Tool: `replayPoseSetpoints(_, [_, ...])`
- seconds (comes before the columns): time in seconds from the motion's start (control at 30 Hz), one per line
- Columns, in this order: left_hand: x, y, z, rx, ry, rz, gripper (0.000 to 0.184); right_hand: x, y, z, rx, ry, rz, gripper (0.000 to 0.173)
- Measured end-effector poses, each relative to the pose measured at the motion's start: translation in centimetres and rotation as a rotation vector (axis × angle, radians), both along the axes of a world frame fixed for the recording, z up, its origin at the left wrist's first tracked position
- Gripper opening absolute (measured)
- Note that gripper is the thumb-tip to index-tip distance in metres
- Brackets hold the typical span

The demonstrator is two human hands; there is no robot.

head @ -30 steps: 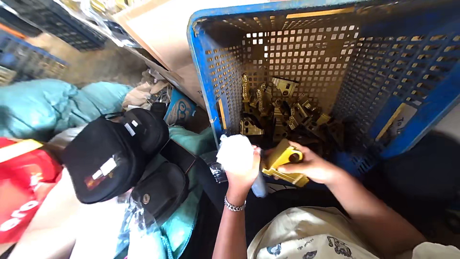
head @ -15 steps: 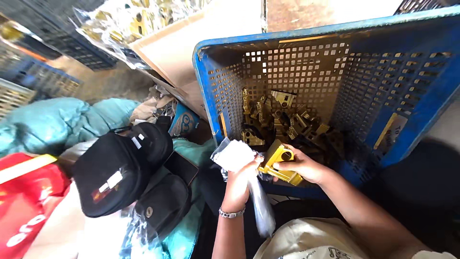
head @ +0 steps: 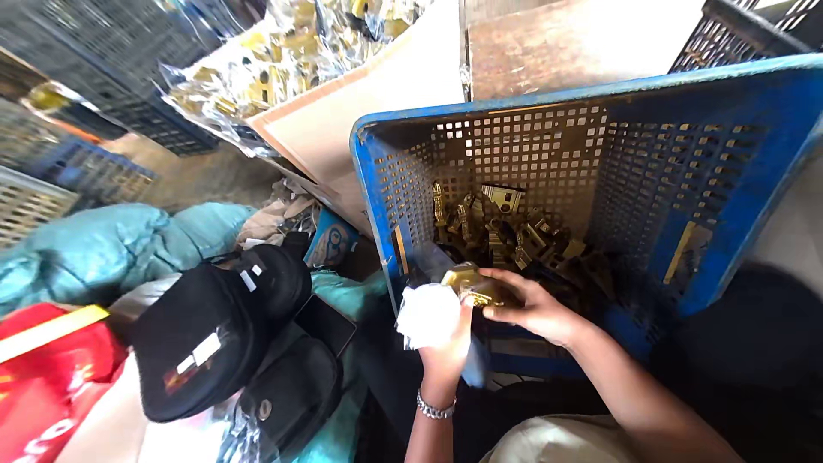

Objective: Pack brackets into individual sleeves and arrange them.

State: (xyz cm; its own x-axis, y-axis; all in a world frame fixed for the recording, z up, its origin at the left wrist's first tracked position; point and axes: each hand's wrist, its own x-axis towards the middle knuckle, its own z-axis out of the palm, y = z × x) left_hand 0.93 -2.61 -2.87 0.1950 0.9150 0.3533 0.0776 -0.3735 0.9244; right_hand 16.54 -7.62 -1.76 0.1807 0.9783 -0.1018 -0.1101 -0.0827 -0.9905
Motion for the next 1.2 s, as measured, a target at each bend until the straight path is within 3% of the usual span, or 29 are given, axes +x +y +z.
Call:
replayPoseSetpoints(0.07, [0.0,-1.5,0.4,-0.011,0.035,-0.147,0.047,0.3,0.2,-0.5,0.099,-0.18,-0.115,0.061])
replayPoseSetpoints(0.13, [-0.2,-2.7,0.9,-0.034,0.054,-0.345,0.038,1.1,0.2,-0.7,0.118,-0.456,-0.099,0.056])
replayPoseSetpoints(0.2, [-2.3,-2.7,2.4,-0.291,-0.038,-0.432,0.029,2.9,-0.3,1.1,-0.088,-0.636,0.154,0.044])
replayPoseSetpoints(0.27, [-6.0,-2.3,3.7,-0.633,-0.141,-0.528,0.017,4.7,-0.2,3.5,-0.373,-0.773,0.551,0.035])
replayPoseSetpoints(0.33, [-9.4,-2.2,3.1,-0.888,-0.062,-0.673,0.02,5.8,0.4,5.2,-0.452,-0.838,0.839,0.025])
replayPoseSetpoints(0.37, [-10.3,-2.5,2.3,-1.012,0.057,-0.69,0.024,6.2,0.6,6.5,-0.395,-0.824,0.869,0.021])
replayPoseSetpoints(0.43, [-10.9,-3.2,-0.3,-1.116,0.368,-0.668,0.031,6.6,0.9,8.9,-0.104,-0.685,0.681,0.016])
replayPoseSetpoints(0.5, [-10.5,-2.5,-0.4,-0.766,0.687,-0.577,0.028,6.4,2.7,10.6,0.299,-0.451,0.316,0.021])
replayPoseSetpoints(0.57, [-10.0,0.4,1.3,-0.352,0.937,-0.301,0.031,5.9,5.5,12.2,0.568,-0.214,-0.027,0.029])
replayPoseSetpoints(0.6, [-10.1,2.3,1.9,-0.322,0.956,-0.145,0.033,5.5,6.2,12.6,0.609,-0.143,-0.172,0.028])
replayPoseSetpoints(0.67, [-11.5,5.3,3.1,-0.366,0.714,0.105,0.034,4.7,5.9,11.8,0.577,-0.127,-0.273,0.021])
replayPoseSetpoints(0.77, [-14.2,6.6,5.4,-0.296,0.246,0.16,0.029,2.4,1.8,6.0,0.279,-0.039,0.099,0.024])
replayPoseSetpoints(0.87, [-14.9,6.8,6.7,-0.284,0.16,0.253,0.024,-3.7,-1.3,-1.0,-0.215,0.301,0.779,0.035])
replayPoseSetpoints(0.93, [-14.5,6.5,6.6,-0.299,0.171,0.269,0.022,-8.2,-1.8,-4.5,-0.431,0.457,1.041,0.046])
replayPoseSetpoints(1.0, [-13.9,5.4,6.1,-0.343,0.17,0.214,0.021,-9.7,-0.9,-7.0,-0.47,0.583,0.886,0.048])
replayPoseSetpoints(1.07, [-13.5,4.1,5.5,-0.388,0.129,0.093,0.022,-8.6,1.1,-7.8,-0.365,0.577,0.417,0.041])
replayPoseSetpoints(1.13, [-13.2,2.5,4.8,-0.459,0.092,-0.005,0.029,-5.6,3.0,-8.5,-0.34,0.535,0.001,0.046])
replayPoseSetpoints(1.2, [-12.3,1.5,3.9,-0.439,0.156,-0.066,0.033,-2.4,3.4,-7.3,-0.386,0.442,-0.174,0.042])
